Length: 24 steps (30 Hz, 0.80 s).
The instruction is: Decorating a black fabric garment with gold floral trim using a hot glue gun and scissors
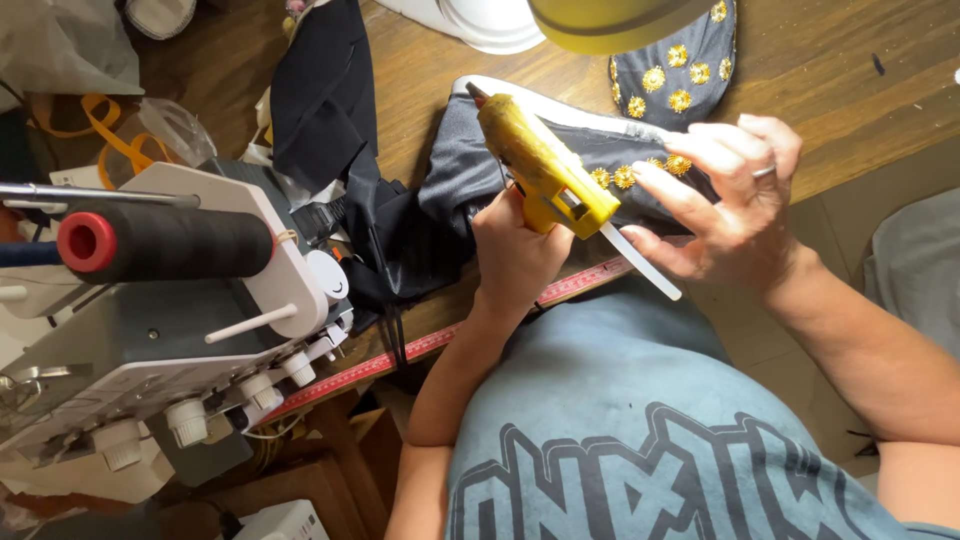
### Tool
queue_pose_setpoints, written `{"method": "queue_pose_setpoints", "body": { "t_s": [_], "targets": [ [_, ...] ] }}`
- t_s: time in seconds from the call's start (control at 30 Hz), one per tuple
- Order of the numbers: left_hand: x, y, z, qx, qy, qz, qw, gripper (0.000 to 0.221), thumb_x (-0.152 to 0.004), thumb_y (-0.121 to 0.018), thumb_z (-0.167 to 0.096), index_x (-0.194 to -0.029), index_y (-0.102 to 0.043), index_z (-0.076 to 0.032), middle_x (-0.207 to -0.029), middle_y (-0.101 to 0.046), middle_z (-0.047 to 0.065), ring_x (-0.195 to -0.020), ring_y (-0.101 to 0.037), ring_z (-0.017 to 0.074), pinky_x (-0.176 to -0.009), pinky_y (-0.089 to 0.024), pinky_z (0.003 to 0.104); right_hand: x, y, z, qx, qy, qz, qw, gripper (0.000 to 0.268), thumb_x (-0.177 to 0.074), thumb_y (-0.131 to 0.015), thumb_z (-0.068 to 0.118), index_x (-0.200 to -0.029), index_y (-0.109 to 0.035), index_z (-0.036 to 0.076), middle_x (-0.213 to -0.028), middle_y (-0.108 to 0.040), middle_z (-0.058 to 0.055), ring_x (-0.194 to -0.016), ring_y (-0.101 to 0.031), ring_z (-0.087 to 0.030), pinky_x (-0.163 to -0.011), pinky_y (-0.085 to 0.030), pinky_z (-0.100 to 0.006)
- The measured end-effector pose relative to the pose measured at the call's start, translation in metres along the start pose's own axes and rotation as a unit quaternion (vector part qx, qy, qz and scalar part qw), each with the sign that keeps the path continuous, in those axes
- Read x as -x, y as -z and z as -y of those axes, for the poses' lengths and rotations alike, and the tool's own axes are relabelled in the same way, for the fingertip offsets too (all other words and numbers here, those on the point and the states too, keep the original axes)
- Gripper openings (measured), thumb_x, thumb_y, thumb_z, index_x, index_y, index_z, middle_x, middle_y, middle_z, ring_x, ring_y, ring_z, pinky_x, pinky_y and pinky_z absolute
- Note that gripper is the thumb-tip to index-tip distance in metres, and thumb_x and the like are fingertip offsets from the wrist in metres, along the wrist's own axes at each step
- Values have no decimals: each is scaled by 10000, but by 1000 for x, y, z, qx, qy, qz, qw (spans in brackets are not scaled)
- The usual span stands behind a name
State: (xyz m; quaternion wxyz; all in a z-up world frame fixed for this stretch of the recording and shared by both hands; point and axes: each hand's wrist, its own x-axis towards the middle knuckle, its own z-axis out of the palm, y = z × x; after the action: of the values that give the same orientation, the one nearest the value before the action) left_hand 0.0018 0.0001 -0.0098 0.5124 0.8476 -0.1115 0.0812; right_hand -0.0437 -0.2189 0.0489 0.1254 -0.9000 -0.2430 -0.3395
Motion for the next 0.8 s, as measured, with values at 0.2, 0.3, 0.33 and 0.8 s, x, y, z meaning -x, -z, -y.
{"method": "queue_pose_setpoints", "body": {
  "t_s": [0.2,0.3,0.33,0.8],
  "targets": [
    [-3,0,-3,-13,-3,3,1000,220,-675,-702,-134,-676,-486,-93,-577,-521,65,-505,-481,269,-536,-411,422,-2,-4,0,2,1,28,1000,403,-969,-749,481,-1119,-798,111,-1238,-648,-194,-1138,-650,-438,-1063,-376,-607],
    [-3,-1,-2,-13,11,3,1000,210,-677,-708,-150,-680,-505,-96,-573,-550,63,-507,-514,267,-542,-432,420,3,-6,1,36,3,29,999,391,-976,-732,516,-1114,-805,157,-1247,-658,-168,-1122,-658,-410,-1041,-359,-595],
    [-3,-1,-1,-7,5,2,1000,190,-676,-691,-136,-690,-505,-97,-578,-558,58,-508,-521,268,-545,-436,419,5,-7,1,62,3,34,997,386,-982,-731,556,-1104,-810,198,-1243,-679,-136,-1146,-657,-386,-1039,-347,-595],
    [-3,20,-22,100,61,32,993,421,-752,-908,-184,-1111,-711,-85,-836,-761,-19,-711,-587,33,-690,-543,271,3,11,28,-130,-130,-53,982,198,-1022,-774,45,-1144,-708,-95,-1139,-649,-277,-1060,-568,-394,-949,-513,-478]
  ]
}}
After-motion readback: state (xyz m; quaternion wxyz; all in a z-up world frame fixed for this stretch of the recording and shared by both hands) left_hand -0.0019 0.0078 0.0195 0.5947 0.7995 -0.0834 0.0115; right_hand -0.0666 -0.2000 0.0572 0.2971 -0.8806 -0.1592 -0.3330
